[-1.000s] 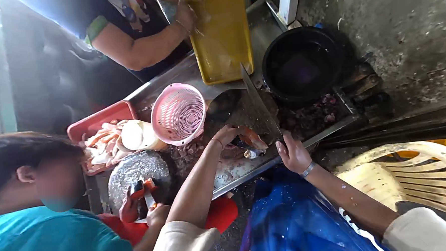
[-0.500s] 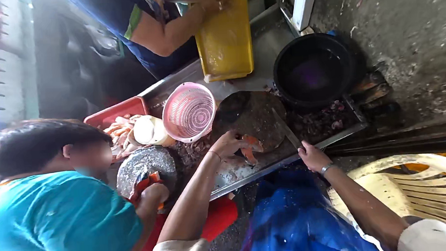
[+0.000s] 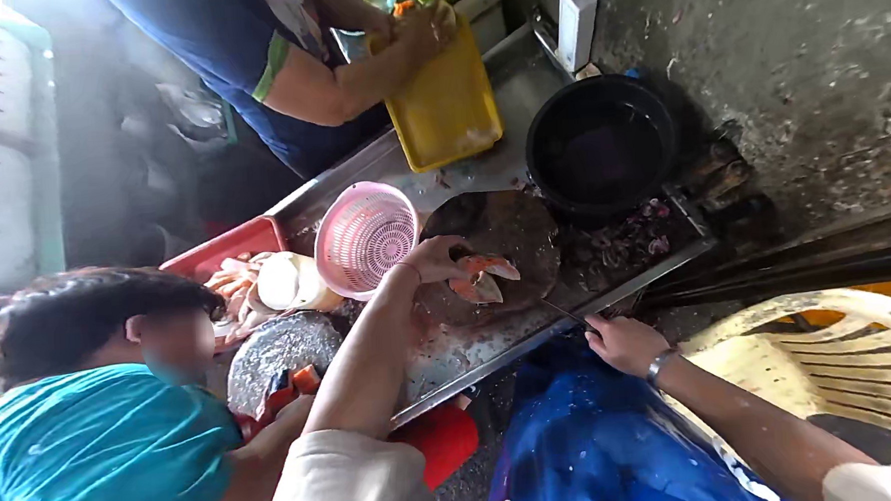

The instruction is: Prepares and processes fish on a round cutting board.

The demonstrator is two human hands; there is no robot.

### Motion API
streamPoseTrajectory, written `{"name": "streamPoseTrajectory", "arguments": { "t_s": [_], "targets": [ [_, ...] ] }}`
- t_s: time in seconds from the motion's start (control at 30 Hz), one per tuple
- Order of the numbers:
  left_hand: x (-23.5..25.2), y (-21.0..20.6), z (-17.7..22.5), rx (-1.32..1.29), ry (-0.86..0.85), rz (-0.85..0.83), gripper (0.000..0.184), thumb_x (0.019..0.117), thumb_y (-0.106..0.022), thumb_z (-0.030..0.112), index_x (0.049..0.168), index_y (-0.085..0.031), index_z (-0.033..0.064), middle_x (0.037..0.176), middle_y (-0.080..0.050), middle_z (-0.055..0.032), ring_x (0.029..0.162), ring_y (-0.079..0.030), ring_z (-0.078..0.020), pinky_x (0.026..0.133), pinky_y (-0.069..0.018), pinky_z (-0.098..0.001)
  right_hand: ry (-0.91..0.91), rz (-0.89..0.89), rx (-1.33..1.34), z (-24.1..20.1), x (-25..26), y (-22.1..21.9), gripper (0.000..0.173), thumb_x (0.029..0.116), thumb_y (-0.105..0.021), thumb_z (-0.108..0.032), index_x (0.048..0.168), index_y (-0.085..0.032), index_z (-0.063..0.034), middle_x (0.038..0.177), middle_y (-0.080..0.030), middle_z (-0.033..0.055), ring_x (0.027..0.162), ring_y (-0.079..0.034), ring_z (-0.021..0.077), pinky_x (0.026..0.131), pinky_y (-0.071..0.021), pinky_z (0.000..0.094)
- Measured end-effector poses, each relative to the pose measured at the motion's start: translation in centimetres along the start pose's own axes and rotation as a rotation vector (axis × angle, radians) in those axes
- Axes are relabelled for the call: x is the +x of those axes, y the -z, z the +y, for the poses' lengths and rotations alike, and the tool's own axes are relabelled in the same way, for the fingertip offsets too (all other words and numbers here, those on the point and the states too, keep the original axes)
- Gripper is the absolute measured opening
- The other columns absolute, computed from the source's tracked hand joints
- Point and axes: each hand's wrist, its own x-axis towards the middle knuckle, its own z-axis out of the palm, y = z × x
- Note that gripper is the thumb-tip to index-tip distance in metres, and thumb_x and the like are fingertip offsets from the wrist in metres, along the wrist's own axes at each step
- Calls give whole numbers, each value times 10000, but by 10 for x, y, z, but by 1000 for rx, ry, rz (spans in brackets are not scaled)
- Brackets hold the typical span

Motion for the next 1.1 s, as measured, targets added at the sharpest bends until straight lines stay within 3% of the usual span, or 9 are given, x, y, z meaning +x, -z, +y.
{"name": "streamPoseTrajectory", "arguments": {
  "t_s": [0.17, 0.3, 0.53, 0.63, 0.7, 0.77, 0.83, 0.93, 1.1],
  "targets": [
    [3, 6, 3, -8, 1, 9, 475, 844, -848, 232, 1286, -682, 178, 1226, -701, -135, 1152, -664, -307, 1009, -498, -599, 29, 11, -40, -36, 44, -2, 510, 1089, -327, -416, 1533, -462, -206, 1193, -709, 195, 1125, -683, 411, 912, -545, 618],
    [5, 2, 8, 6, -27, -5, 488, 836, -853, 266, 1286, -684, 180, 1212, -710, -124, 1135, -675, -303, 998, -508, -596, 5, 31, -80, -66, 77, 4, 469, 1093, -351, -388, 1484, -504, -181, 1258, -685, 203, 1170, -664, 424, 931, -536, 640],
    [-5, 0, -5, -115, -100, 19, 464, 840, -844, 247, 1272, -694, 166, 1178, -724, -116, 1086, -696, -282, 972, -537, -560, -113, -86, -96, -131, 85, 52, 452, 1096, -365, -389, 1452, -493, -140, 1275, -668, 224, 1172, -658, 441, 911, -529, 667],
    [-7, -6, -14, -154, -140, 21, 469, 835, -857, 277, 1263, -702, 167, 1182, -727, -106, 1078, -701, -266, 969, -543, -544, 25, -77, -91, -162, 127, 44, 444, 1061, -497, -218, 1482, -483, -76, 1345, -626, 237, 1216, -623, 452, 966, -501, 675],
    [-10, -4, -19, -154, -133, 54, 487, 819, -864, 313, 1261, -705, 183, 1165, -733, -95, 1068, -704, -257, 962, -549, -541, 155, -56, -133, -174, 145, 44, 423, 995, -612, -96, 1417, -592, -70, 1409, -596, 232, 1275, -578, 466, 1016, -469, 695],
    [-14, -3, -26, -159, -107, 72, 505, 810, -863, 297, 1267, -696, 164, 1155, -726, -116, 1062, -698, -278, 951, -544, -566, 133, -33, -111, -161, 137, 42, 454, 1004, -592, -128, 1453, -543, -86, 1352, -627, 235, 1200, -627, 466, 958, -503, 696],
    [-11, 0, -33, -157, -94, 97, 497, 798, -861, 288, 1257, -703, 180, 1139, -731, -110, 1046, -703, -270, 938, -550, -564, 34, -36, -62, -123, 113, 37, 428, 1080, -466, -290, 1444, -506, -69, 1233, -672, 255, 1130, -670, 450, 940, -528, 660],
    [-11, -1, -30, -159, -101, 79, 491, 822, -854, 256, 1281, -698, 183, 1164, -727, -112, 1074, -696, -272, 961, -539, -558, -72, -119, -83, -78, 69, 32, 485, 1105, -384, -361, 1472, -450, -51, 1227, -664, 271, 1158, -661, 447, 963, -519, 643],
    [-7, -10, 9, -102, -175, 0, 461, 810, -869, 262, 1238, -720, 180, 1129, -740, -100, 1037, -709, -259, 943, -555, -543, -85, -158, -125, -68, 34, 36, 486, 1103, -384, -346, 1479, -440, -42, 1324, -623, 265, 1234, -623, 446, 993, -505, 647]
  ]
}}
